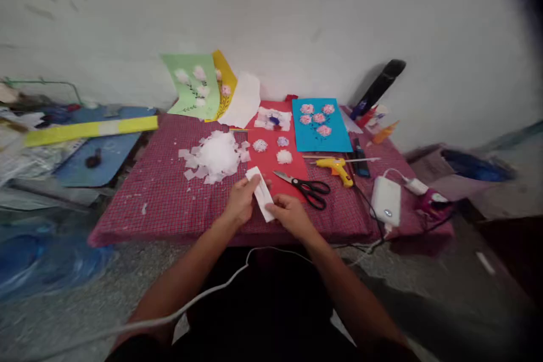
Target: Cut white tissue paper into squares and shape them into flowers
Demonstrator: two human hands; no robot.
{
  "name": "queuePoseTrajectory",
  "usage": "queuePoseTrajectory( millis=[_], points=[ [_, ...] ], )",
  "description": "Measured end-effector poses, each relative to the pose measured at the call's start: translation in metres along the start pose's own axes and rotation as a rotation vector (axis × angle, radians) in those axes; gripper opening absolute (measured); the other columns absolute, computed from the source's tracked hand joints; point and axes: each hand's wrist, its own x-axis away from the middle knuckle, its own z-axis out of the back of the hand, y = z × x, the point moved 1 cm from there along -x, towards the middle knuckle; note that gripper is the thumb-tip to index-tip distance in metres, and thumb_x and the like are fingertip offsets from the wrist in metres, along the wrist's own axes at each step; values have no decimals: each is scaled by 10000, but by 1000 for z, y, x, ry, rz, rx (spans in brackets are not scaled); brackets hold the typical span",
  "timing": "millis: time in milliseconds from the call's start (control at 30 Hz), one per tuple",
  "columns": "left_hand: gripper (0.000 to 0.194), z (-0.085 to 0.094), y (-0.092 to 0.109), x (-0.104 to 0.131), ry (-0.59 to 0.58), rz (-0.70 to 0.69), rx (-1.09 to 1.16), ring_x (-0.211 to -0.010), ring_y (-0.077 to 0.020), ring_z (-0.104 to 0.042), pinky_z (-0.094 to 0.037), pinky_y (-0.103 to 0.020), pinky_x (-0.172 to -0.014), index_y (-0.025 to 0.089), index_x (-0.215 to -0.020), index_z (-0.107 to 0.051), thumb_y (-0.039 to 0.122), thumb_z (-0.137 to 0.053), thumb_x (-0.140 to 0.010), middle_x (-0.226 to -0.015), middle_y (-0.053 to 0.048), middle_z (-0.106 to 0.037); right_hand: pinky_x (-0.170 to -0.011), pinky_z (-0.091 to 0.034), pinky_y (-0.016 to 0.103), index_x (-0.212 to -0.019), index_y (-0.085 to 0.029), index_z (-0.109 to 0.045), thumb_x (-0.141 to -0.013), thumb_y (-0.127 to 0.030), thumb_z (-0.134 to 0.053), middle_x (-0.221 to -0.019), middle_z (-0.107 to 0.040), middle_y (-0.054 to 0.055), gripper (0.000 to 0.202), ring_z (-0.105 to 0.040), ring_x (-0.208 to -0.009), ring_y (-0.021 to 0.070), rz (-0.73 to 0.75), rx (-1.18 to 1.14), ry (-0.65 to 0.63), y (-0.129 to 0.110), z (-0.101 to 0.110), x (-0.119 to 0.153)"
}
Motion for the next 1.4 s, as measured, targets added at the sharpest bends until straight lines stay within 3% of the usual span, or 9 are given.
queuePoseTrajectory(
  millis=[200, 333, 533, 867, 1067, 1133, 1267, 1333, 1400],
  points=[
    [389, 1, 10, 3, -26, -5, -29, -757, -220, -736, -573, -320, -689, 121, -969, -707, 401, -834, -731, -871, -115, -779, -643, -488, 268, -820, -167, -671, -787, -377, -741, -743, -692, 8, 224, -616, -660, 145, -2, 94, -87, 2, 16, 6],
    [421, 4, 3, 14, -168, -44, -94, -718, -180, -710, -555, -282, -691, 111, -943, -738, 447, -849, -716, -848, -103, -775, -730, -520, 299, -1022, -188, -700, -763, -433, -799, -956, -739, 27, 370, -665, -796, 173, 98, -50, -109, -8, 14, -6],
    [477, 12, -2, 20, -248, 36, -159, -428, -101, -537, -361, -241, -383, 111, -1010, -732, 519, -781, -769, -856, -107, -769, -512, -483, 271, -710, -163, -706, -755, -513, -760, -622, -697, 28, 358, -605, -508, 145, -125, -49, -116, -4, -14, -14],
    [351, 10, 20, 3, -106, 5, -12, -790, -212, -732, -540, -293, -694, 130, -963, -717, 381, -823, -743, -856, -99, -779, -452, -415, 220, -888, -148, -665, -809, -532, -688, -788, -784, 83, 392, -645, -478, 125, -169, -35, -148, 6, -16, 11],
    [274, 12, 33, -4, -41, -50, 72, -797, -202, -741, -566, -305, -737, 119, -982, -703, 320, -779, -810, -861, -96, -777, -466, -389, 204, -812, -154, -659, -887, -493, -632, -815, -780, 76, 348, -628, -501, 102, -205, 109, -343, -1, -4, 26],
    [260, 15, 33, -6, -27, -57, 64, -788, -202, -741, -572, -314, -743, 124, -980, -699, 311, -776, -818, -849, -93, -775, -497, -422, 224, -800, -164, -662, -913, -478, -610, -771, -759, 54, 338, -617, -521, 111, -122, 139, -241, -6, 4, 28],
    [263, 13, 28, -2, -32, -40, 18, -810, -222, -743, -574, -336, -774, 123, -947, -703, 320, -792, -797, -836, -105, -774, -671, -506, 286, -899, -180, -683, -923, -433, -623, -815, -723, 42, 261, -642, -695, 156, 196, 212, 169, -16, 20, 20],
    [299, 8, 25, 3, -69, -14, -11, -820, -227, -740, -572, -333, -761, 119, -955, -712, 339, -808, -776, -871, -114, -779, -753, -520, 308, -1041, -185, -673, -884, -412, -679, -978, -729, 63, 276, -666, -849, 189, 276, 217, 188, -19, 20, 12],
    [337, 3, 23, 9, -120, 20, -25, -805, -220, -731, -568, -328, -742, 115, -955, -722, 366, -825, -755, -907, -122, -781, -716, -514, 300, -1034, -184, -663, -872, -413, -680, -975, -715, 55, 281, -654, -838, 192, 278, 196, 88, -19, 14, 4]
  ],
)
